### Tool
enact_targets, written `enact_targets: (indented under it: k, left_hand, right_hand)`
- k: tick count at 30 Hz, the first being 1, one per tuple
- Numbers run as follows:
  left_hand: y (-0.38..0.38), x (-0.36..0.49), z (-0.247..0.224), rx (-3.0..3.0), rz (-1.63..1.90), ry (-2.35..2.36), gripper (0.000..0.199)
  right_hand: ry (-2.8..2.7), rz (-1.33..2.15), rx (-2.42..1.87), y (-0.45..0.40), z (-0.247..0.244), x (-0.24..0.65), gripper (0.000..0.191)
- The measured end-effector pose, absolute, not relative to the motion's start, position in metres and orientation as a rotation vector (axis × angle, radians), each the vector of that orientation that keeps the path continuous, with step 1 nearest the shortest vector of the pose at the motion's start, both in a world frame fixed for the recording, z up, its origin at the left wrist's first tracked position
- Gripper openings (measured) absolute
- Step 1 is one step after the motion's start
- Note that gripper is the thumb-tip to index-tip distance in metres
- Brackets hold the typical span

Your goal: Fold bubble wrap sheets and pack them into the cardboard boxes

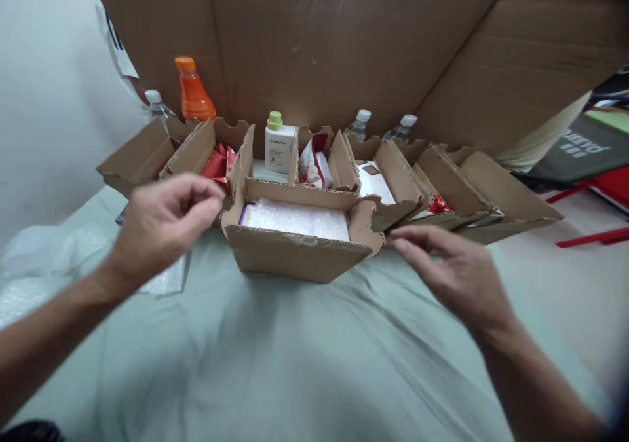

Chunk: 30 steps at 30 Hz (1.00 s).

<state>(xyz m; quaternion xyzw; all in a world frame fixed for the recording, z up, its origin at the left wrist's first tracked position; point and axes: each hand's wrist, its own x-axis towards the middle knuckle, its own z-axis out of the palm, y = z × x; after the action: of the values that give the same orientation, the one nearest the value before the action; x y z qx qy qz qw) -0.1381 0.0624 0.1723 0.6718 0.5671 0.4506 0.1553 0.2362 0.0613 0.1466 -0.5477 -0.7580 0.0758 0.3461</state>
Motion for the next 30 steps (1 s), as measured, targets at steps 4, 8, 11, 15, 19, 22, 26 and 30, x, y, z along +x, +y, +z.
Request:
enact_targets:
  k: [4, 8, 11, 15, 19, 22, 26, 30]
  left_hand:
    - [0.039, -0.131, 0.089, 1.629, 1.296, 1.579, 0.064]
    - [0.055, -0.097, 0.062, 1.459, 1.394, 1.423, 0.073]
    - [0.049, -0.08, 0.067, 1.389, 1.458, 1.417, 0.077]
    - [-0.017, -0.083, 0.06, 1.313, 1.397, 1.545, 0.081]
    - [-0.08, -0.112, 0.054, 1.2, 1.388, 1.686, 0.074]
    - [-0.076, -0.132, 0.075, 1.166, 1.452, 1.746, 0.068]
    - [-0.045, -0.12, 0.104, 1.371, 1.601, 1.584, 0.069]
    - [-0.063, -0.089, 0.093, 1.526, 1.558, 1.511, 0.08]
  right_hand:
    - [-1.755, 0.456, -1.439, 0.048, 0.081, 0.228, 0.058]
    - [-1.709, 0.682, -1.328, 0.067, 0.063, 0.189, 0.076]
    - [-1.649, 0.722, -1.269, 0.062, 0.065, 0.176, 0.075]
    - [-1.671, 0.662, -1.272, 0.006, 0.065, 0.174, 0.072]
    - [-1.745, 0.653, -1.253, -0.033, 0.076, 0.151, 0.077]
    - [-1.772, 0.705, -1.186, -0.019, 0.099, 0.126, 0.079]
    - [-1.695, 0.701, -1.173, 0.001, 0.117, 0.137, 0.074]
    - [-1.617, 0.752, -1.322, -0.019, 0.107, 0.175, 0.066]
